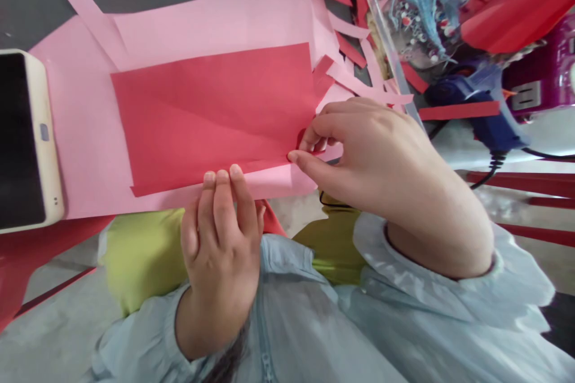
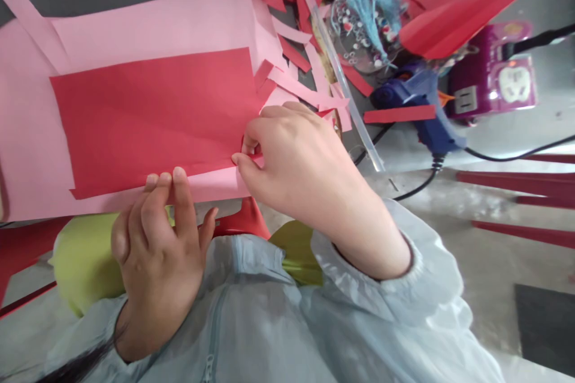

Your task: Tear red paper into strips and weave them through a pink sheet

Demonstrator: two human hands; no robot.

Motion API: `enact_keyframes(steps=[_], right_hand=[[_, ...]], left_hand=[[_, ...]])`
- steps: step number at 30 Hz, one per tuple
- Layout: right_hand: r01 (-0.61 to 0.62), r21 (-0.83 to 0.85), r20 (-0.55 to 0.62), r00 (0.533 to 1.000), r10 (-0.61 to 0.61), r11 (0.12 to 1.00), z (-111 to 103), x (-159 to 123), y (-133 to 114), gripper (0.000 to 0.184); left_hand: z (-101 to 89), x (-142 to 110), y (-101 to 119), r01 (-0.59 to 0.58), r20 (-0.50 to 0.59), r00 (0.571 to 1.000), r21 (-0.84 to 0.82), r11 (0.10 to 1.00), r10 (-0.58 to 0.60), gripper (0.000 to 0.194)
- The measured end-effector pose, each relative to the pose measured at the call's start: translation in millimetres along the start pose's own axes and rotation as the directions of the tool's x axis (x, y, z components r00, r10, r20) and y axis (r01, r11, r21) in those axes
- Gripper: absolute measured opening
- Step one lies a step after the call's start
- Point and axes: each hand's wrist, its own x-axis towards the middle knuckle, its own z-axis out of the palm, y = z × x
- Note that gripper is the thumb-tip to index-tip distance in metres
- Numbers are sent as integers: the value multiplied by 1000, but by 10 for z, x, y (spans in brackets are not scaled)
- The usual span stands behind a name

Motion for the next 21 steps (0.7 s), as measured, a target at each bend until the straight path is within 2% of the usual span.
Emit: enact_keyframes(steps=[7, 13, 21], right_hand=[[18, 15, -31, 999, -18, 1000, 27, 0, 5, 16], [-11, 8, 27, 1000, 10, 1000, 21, 28, 14, 17], [51, 31, -28, 998, -50, 998, 52, 32, 65, 16]], left_hand=[[16, -8, 18, 36, 22, 999, -4, 999, -36, 64], [15, 68, 53, 26, 22, 999, -20, 999, -26, 65], [63, 80, 152, 12, -8, 1000, 74, 997, -11, 69]])
